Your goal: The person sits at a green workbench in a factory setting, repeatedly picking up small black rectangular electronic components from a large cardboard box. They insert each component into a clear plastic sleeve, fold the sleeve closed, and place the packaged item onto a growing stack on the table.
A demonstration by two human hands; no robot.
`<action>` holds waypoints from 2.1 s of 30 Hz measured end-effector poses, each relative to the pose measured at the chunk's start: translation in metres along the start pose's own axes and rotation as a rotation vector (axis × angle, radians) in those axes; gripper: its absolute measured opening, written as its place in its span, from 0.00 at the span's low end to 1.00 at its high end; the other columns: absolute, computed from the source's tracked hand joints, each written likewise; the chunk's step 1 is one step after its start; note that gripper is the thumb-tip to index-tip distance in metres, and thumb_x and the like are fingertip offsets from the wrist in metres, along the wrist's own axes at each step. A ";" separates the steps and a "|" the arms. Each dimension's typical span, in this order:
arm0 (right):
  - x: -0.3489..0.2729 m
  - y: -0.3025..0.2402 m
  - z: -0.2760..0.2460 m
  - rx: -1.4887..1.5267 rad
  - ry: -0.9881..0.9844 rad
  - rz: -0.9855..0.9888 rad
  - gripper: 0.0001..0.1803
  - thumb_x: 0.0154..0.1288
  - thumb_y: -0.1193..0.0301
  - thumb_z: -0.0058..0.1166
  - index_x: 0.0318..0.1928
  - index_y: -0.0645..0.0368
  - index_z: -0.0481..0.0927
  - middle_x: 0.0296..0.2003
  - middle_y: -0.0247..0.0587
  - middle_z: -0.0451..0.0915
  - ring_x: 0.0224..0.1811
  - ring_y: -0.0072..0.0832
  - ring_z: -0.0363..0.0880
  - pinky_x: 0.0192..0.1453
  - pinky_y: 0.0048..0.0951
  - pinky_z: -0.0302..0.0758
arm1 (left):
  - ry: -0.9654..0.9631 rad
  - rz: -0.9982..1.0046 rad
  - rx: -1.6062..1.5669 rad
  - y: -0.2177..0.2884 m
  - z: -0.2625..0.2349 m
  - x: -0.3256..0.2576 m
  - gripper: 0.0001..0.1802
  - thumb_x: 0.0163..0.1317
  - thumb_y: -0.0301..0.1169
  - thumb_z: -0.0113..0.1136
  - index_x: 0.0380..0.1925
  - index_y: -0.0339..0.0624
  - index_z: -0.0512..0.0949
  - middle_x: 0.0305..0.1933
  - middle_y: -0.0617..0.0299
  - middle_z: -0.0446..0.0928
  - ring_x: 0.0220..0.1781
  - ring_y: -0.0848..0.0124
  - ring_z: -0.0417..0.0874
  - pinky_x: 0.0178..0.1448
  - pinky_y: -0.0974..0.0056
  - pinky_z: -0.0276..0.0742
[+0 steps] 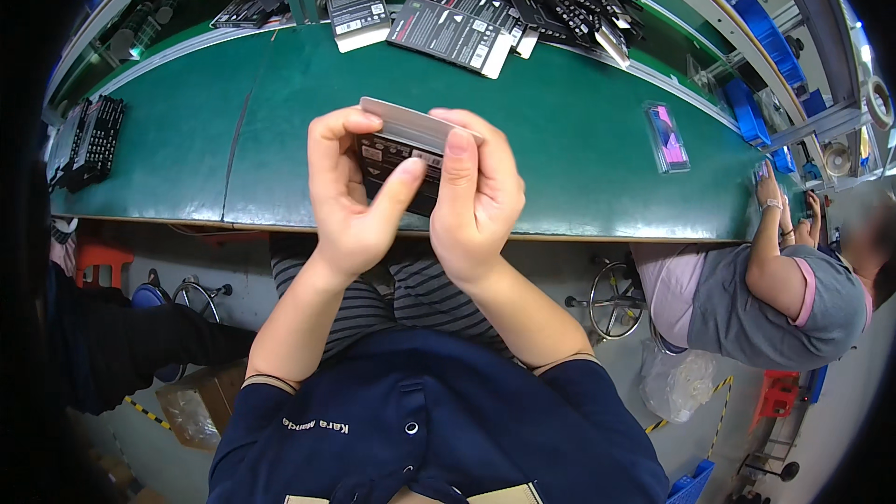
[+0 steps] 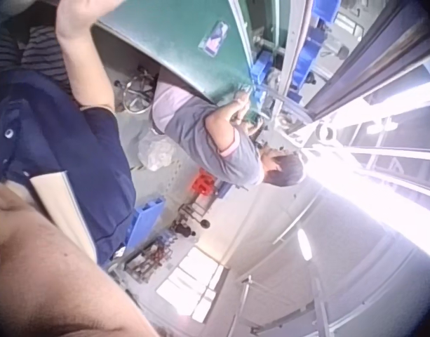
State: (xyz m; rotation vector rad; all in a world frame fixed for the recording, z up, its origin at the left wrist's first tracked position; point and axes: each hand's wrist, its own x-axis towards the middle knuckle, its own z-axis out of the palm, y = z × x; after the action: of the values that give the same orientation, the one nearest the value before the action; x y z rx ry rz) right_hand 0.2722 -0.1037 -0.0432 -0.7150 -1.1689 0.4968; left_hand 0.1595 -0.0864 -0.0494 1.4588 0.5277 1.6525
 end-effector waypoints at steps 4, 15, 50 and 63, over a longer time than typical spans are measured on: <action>0.013 0.015 -0.003 -0.312 -0.087 -0.417 0.08 0.74 0.76 0.52 0.47 0.67 0.79 0.47 0.53 0.82 0.44 0.32 0.84 0.49 0.26 0.79 | 0.004 -0.195 -0.316 0.024 -0.010 0.018 0.06 0.70 0.22 0.54 0.42 0.41 0.67 0.55 0.46 0.76 0.56 0.68 0.76 0.63 0.61 0.72; 0.008 -0.004 0.002 0.356 -0.094 0.103 0.11 0.72 0.83 0.49 0.50 0.61 0.65 0.48 0.53 0.78 0.49 0.29 0.79 0.56 0.30 0.77 | 0.086 0.042 -0.149 0.011 0.000 0.011 0.08 0.70 0.19 0.56 0.44 0.39 0.68 0.47 0.51 0.79 0.49 0.70 0.81 0.57 0.67 0.75; 0.128 0.079 -0.358 -1.982 -0.195 0.402 0.34 0.71 0.37 0.37 0.69 0.37 0.71 0.63 0.56 0.72 0.66 0.53 0.70 0.69 0.47 0.67 | -0.615 0.032 1.345 0.008 -0.009 0.000 0.40 0.56 0.54 0.67 0.60 0.36 0.72 0.63 0.42 0.72 0.65 0.43 0.72 0.72 0.44 0.62; 0.045 -0.008 -0.134 -0.783 -0.862 0.361 0.29 0.42 0.69 0.73 0.50 0.57 0.81 0.60 0.43 0.78 0.65 0.43 0.70 0.74 0.49 0.59 | -0.665 -0.151 1.067 0.002 -0.027 0.014 0.45 0.37 0.50 0.79 0.55 0.36 0.78 0.52 0.54 0.75 0.57 0.56 0.74 0.61 0.55 0.69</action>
State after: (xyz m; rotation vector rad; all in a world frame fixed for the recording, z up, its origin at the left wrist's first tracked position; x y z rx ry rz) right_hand 0.4135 -0.1108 -0.0370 -1.4825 -2.1056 0.6808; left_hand 0.1342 -0.0703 -0.0456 2.4853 1.1659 0.6166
